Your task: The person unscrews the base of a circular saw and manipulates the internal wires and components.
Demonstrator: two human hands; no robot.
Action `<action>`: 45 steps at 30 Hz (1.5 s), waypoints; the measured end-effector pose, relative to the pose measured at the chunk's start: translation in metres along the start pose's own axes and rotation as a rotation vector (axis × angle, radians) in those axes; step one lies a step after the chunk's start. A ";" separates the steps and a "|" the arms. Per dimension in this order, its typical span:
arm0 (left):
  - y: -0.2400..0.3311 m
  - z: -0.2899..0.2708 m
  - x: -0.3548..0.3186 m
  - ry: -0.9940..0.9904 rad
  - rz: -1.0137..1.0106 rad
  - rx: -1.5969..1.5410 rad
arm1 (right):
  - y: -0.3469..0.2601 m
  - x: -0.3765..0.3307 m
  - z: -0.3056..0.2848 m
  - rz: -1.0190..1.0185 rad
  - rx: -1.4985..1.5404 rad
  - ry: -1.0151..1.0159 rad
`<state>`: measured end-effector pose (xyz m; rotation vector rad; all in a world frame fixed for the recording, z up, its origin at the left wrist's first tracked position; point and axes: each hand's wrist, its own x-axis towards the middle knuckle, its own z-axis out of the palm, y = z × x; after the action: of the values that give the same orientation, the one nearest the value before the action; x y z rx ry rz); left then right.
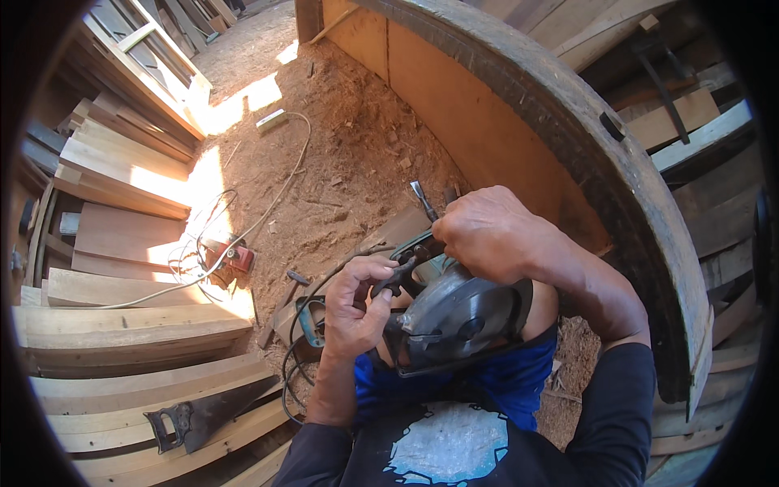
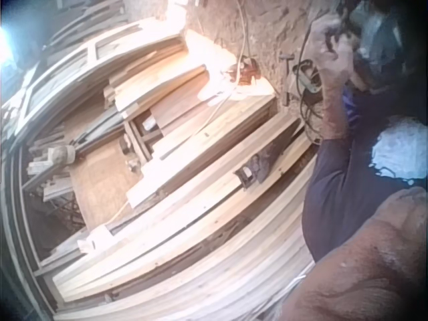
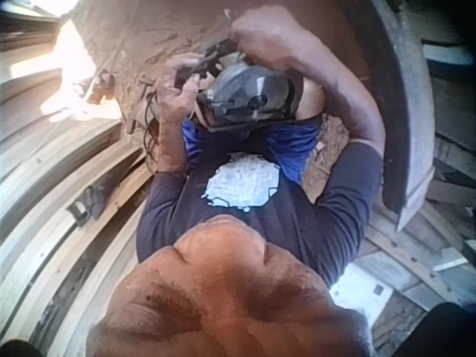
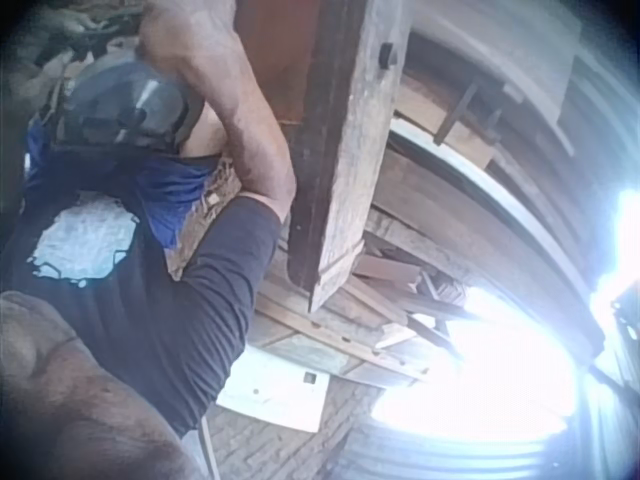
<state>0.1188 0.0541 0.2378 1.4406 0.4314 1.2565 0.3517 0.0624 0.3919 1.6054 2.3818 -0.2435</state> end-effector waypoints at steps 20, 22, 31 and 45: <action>0.003 -0.005 -0.003 0.065 -0.068 0.057 | 0.024 -0.032 0.035 -0.034 0.518 0.311; 0.002 -0.006 -0.003 0.059 -0.062 0.071 | 0.027 -0.032 0.039 -0.048 0.528 0.313; 0.004 -0.004 -0.005 0.071 -0.041 0.103 | 0.027 -0.043 0.040 -0.132 0.655 0.326; 0.016 -0.006 0.003 -0.030 -0.019 0.196 | 0.015 -0.064 0.078 -0.151 0.857 0.621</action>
<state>0.1089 0.0541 0.2523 1.6142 0.5593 1.2017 0.3973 -0.0106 0.3372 2.0589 3.1206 -1.0527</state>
